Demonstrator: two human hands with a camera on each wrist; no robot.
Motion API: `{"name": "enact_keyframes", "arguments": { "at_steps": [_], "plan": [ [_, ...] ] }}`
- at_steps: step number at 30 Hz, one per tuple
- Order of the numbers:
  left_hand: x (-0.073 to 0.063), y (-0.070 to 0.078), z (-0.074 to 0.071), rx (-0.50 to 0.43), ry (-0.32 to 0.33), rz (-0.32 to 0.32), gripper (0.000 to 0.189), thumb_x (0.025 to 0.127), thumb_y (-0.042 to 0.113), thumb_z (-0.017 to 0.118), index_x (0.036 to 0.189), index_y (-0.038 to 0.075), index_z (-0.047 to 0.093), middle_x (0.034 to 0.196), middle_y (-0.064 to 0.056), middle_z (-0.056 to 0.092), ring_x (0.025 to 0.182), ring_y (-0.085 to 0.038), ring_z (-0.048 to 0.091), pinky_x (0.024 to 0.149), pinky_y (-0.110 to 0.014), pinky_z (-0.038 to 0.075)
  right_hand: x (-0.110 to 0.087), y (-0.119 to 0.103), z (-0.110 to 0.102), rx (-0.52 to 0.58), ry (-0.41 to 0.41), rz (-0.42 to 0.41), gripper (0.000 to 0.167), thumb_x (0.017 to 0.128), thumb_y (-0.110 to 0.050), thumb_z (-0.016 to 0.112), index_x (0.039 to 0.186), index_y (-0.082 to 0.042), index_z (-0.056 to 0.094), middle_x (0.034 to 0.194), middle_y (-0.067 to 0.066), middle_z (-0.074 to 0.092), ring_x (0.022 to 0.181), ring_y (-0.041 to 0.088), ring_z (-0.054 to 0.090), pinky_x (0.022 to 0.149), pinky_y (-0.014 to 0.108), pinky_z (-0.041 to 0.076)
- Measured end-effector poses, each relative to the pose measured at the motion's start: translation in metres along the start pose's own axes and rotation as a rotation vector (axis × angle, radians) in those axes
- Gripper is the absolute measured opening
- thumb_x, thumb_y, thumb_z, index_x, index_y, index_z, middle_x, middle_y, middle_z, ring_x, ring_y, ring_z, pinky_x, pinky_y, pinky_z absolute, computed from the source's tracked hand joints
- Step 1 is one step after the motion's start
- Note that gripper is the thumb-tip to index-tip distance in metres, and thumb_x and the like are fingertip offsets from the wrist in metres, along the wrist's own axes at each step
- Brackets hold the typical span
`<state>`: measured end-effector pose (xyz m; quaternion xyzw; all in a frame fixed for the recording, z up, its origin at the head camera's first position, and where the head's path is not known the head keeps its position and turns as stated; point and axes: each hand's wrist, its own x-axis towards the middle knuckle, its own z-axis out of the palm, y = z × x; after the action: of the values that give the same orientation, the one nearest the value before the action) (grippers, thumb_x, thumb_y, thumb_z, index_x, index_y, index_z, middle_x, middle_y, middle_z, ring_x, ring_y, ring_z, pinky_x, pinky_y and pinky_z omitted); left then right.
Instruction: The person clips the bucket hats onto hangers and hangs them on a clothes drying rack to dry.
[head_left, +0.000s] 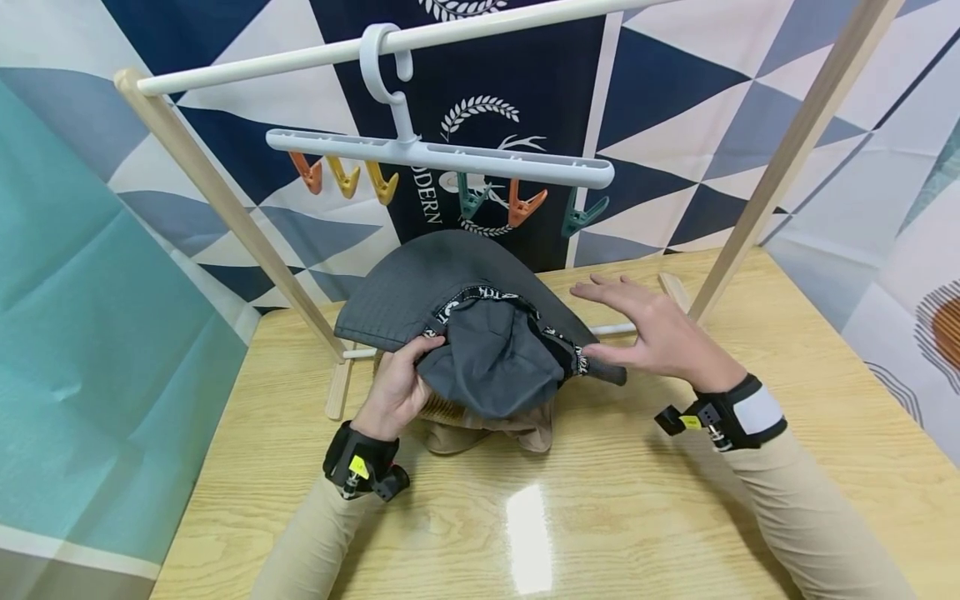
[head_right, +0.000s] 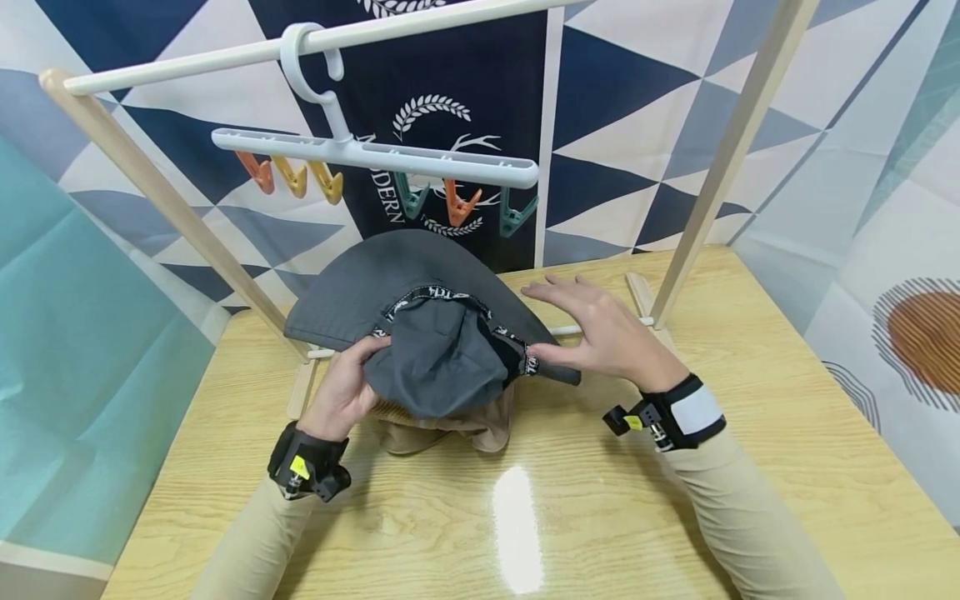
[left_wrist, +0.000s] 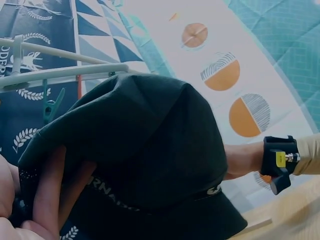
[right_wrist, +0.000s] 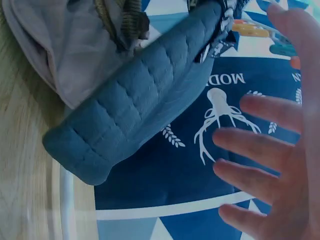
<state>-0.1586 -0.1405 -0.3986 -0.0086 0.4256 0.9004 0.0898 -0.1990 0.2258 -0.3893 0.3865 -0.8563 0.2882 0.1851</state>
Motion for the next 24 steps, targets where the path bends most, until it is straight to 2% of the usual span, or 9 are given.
{"name": "enact_keyframes", "arguments": {
  "at_steps": [5, 10, 12, 16, 17, 19, 22, 24],
  "plan": [
    [0.001, 0.004, -0.007, 0.023, -0.055, -0.042, 0.037, 0.107, -0.006, 0.042, 0.138, 0.007, 0.056, 0.130, 0.001, 0.072, 0.117, -0.011, 0.074, 0.099, -0.024, 0.064, 0.001, 0.001, -0.001, 0.022, 0.054, 0.106, 0.079, 0.087, -0.021, 0.091, 0.160, -0.011, 0.063, 0.158, 0.019, 0.069, 0.147, 0.050, 0.064, 0.115, 0.073, 0.050],
    [0.003, 0.009, -0.016, 0.063, -0.125, -0.093, 0.037, 0.108, -0.002, 0.042, 0.141, 0.011, 0.053, 0.131, 0.003, 0.071, 0.116, -0.010, 0.074, 0.100, -0.023, 0.063, 0.002, 0.000, -0.005, 0.079, 0.074, 0.256, 0.086, 0.090, -0.023, 0.087, 0.168, -0.016, 0.053, 0.168, 0.021, 0.060, 0.152, 0.052, 0.059, 0.119, 0.075, 0.043],
    [0.003, 0.010, -0.019, 0.080, -0.143, -0.110, 0.035, 0.108, -0.001, 0.044, 0.138, 0.011, 0.057, 0.129, 0.004, 0.073, 0.115, -0.009, 0.074, 0.100, -0.023, 0.063, 0.002, 0.000, -0.007, 0.147, 0.074, 0.314, 0.084, 0.093, -0.022, 0.086, 0.170, -0.018, 0.052, 0.171, 0.020, 0.056, 0.156, 0.053, 0.054, 0.124, 0.077, 0.040],
    [0.002, 0.014, -0.026, 0.126, -0.162, -0.135, 0.033, 0.107, 0.003, 0.048, 0.134, 0.015, 0.062, 0.125, 0.006, 0.074, 0.111, -0.007, 0.074, 0.097, -0.021, 0.063, 0.000, 0.004, -0.010, 0.353, 0.065, 0.411, 0.080, 0.100, -0.017, 0.080, 0.173, -0.022, 0.047, 0.176, 0.020, 0.050, 0.160, 0.053, 0.048, 0.129, 0.078, 0.035],
    [0.002, 0.015, -0.027, 0.136, -0.169, -0.140, 0.033, 0.107, 0.003, 0.048, 0.134, 0.016, 0.062, 0.125, 0.007, 0.073, 0.111, -0.007, 0.075, 0.097, -0.021, 0.063, 0.000, 0.004, -0.011, 0.398, 0.063, 0.428, 0.078, 0.102, -0.014, 0.077, 0.173, -0.023, 0.046, 0.176, 0.019, 0.049, 0.160, 0.051, 0.049, 0.131, 0.073, 0.037],
    [0.002, 0.016, -0.029, 0.156, -0.180, -0.151, 0.034, 0.106, 0.003, 0.048, 0.135, 0.017, 0.060, 0.125, 0.007, 0.073, 0.110, -0.007, 0.075, 0.096, -0.021, 0.064, -0.001, 0.006, -0.012, 0.469, 0.057, 0.455, 0.076, 0.106, -0.012, 0.071, 0.175, -0.025, 0.042, 0.177, 0.019, 0.048, 0.160, 0.046, 0.052, 0.130, 0.055, 0.048],
    [0.002, 0.017, -0.032, 0.165, -0.200, -0.176, 0.035, 0.106, 0.003, 0.049, 0.135, 0.018, 0.060, 0.124, 0.006, 0.072, 0.108, -0.008, 0.075, 0.094, -0.021, 0.064, -0.001, 0.007, -0.014, 0.563, 0.051, 0.477, 0.071, 0.112, -0.011, 0.062, 0.177, -0.027, 0.038, 0.176, 0.021, 0.048, 0.154, 0.025, 0.063, 0.115, 0.026, 0.057],
    [0.002, 0.018, -0.033, 0.171, -0.212, -0.190, 0.033, 0.106, 0.003, 0.049, 0.131, 0.018, 0.063, 0.121, 0.006, 0.074, 0.105, -0.008, 0.076, 0.092, -0.021, 0.064, -0.002, 0.008, -0.015, 0.664, 0.053, 0.499, 0.067, 0.114, -0.013, 0.058, 0.177, -0.029, 0.038, 0.172, 0.015, 0.052, 0.145, 0.011, 0.068, 0.105, 0.016, 0.058]
  ]
}}
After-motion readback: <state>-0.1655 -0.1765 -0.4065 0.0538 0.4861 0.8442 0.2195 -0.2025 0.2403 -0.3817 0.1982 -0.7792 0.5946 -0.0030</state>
